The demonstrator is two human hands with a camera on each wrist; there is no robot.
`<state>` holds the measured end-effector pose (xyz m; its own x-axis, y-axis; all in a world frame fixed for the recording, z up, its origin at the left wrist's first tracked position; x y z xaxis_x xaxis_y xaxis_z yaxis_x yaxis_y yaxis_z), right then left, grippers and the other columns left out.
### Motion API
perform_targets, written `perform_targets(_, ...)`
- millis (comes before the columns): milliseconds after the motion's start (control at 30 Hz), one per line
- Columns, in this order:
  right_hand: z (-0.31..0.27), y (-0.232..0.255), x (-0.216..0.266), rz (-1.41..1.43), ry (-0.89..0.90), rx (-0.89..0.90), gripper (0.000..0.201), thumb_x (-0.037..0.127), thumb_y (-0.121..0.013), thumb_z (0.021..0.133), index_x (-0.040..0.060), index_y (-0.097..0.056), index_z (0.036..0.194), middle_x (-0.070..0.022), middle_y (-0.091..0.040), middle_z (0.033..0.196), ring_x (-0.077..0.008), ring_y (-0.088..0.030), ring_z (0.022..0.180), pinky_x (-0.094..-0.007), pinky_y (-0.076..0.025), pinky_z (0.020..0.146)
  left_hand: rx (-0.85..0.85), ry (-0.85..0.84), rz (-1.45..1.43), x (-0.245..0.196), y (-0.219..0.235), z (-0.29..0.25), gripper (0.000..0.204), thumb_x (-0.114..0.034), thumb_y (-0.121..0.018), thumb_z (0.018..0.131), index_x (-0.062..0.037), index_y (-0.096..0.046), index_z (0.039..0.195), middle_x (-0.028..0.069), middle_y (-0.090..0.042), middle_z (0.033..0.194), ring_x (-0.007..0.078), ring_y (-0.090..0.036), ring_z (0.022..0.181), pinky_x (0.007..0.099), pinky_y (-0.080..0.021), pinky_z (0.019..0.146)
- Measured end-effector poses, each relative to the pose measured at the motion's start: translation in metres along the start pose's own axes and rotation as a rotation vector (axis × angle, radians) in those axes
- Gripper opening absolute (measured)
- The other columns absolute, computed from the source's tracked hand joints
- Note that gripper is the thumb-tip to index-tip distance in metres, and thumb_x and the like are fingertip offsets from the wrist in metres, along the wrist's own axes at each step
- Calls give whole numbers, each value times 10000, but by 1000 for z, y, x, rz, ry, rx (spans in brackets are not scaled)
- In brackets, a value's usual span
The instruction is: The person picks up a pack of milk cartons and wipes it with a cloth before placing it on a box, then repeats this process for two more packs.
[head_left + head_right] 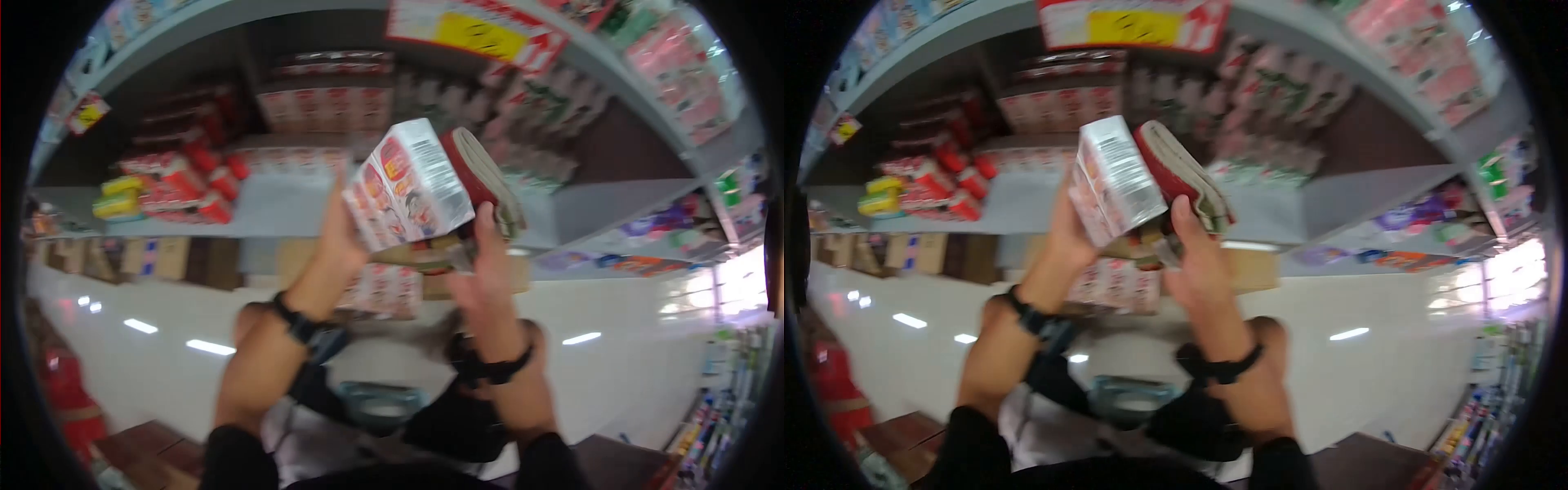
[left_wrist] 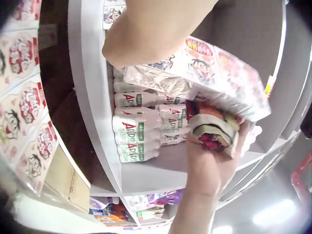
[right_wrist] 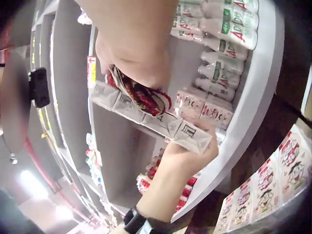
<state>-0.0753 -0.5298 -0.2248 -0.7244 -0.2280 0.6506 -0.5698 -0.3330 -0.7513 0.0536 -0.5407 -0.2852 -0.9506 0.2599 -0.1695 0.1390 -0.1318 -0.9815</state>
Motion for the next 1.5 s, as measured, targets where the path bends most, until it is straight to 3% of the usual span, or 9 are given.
perform_targets(67, -6, -9, -17, -113, -63, 53, 424, 152, -669, 961, 40, -549, 1352, -95, -620, 1317, -209, -595, 1202, -397, -468, 1066, -94, -2, 102, 1, 9, -3, 380, -338, -554, 1018, -59, -552, 1276, 118, -670, 1127, 251, -645, 1107, 444, -528, 972)
perform_targets(400, -17, -19, -27, -133, -239, 176, 417, 189, -686, 949, 6, -577, 1308, -93, -656, 1250, -189, -642, 1130, -353, -525, 991, -159, 155, -72, 37, 17, -10, 397, -479, -452, 1018, -93, -538, 977, 99, -645, 909, 270, -642, 864, 431, -537, 804)
perform_targets(567, -3, 11, -7, 23, -64, -35, 399, 219, -652, 970, 28, -575, 1312, -84, -670, 1226, -195, -667, 1102, -368, -539, 990, -57, 202, -260, 41, 9, -9, 473, -535, -411, 1019, -107, -532, 857, 92, -635, 822, 278, -641, 767, 426, -540, 737)
perform_targets(633, 1, 24, 2, 73, -47, -112, 369, 232, -610, 990, 36, -577, 1301, -97, -677, 1216, -214, -682, 1083, -377, -559, 954, 303, 309, -76, 36, -20, -16, 512, -468, -301, 1047, -51, -531, 862, 114, -577, 687, 258, -570, 582, 408, -491, 580)
perform_targets(733, 9, 42, 10, 114, -16, -155, 369, 251, -604, 991, 36, -580, 1290, -103, -683, 1201, -221, -684, 1079, -385, -560, 947, 488, 142, -94, 30, -44, -17, 487, -390, -278, 1061, -21, -582, 968, 109, -598, 687, 220, -558, 558, 378, -472, 541)
perform_targets(767, 10, 45, 12, 111, -7, -163, 374, 258, -616, 983, 35, -582, 1282, -108, -685, 1195, -228, -686, 1075, -395, -559, 947, 408, 138, -68, 30, -41, -19, 480, -389, -260, 1064, -43, -512, 848, 68, -500, 622, 196, -501, 528, 355, -428, 515)
perform_targets(967, 2, 73, 6, 19, -24, -318, 395, 272, -619, 982, 31, -574, 1291, -114, -682, 1202, -249, -684, 1083, -410, -563, 942, 353, 130, -71, 20, -48, -38, 463, -369, -265, 1072, -52, -505, 834, 61, -502, 614, 197, -491, 518, 349, -438, 530)
perform_targets(1267, 2, 57, -9, 79, -102, -225, 401, 273, -605, 989, 36, -566, 1310, -133, -674, 1224, -272, -675, 1112, -437, -557, 970, 319, 73, -15, 6, -58, -44, 461, -353, -270, 1077, -60, -501, 805, 73, -501, 609, 197, -478, 500, 344, -434, 511)
perform_targets(1500, 8, 37, -22, 95, -145, -153, 423, 283, -615, 980, 34, -564, 1318, -142, -670, 1232, -283, -678, 1109, -428, -572, 954, 439, 148, -43, 15, -76, -39, 470, -347, -263, 1078, -58, -492, 786, 73, -490, 614, 203, -487, 513, 344, -438, 496)
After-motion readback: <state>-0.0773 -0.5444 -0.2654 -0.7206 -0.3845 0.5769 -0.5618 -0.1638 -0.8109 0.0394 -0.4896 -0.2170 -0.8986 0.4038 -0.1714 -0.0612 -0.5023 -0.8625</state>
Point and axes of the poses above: each hand's wrist, its own z-axis towards the middle knuckle, its own y-axis out of the back of the hand, x = y × z, the point moved 9 cm from there along z, towards the middle knuckle
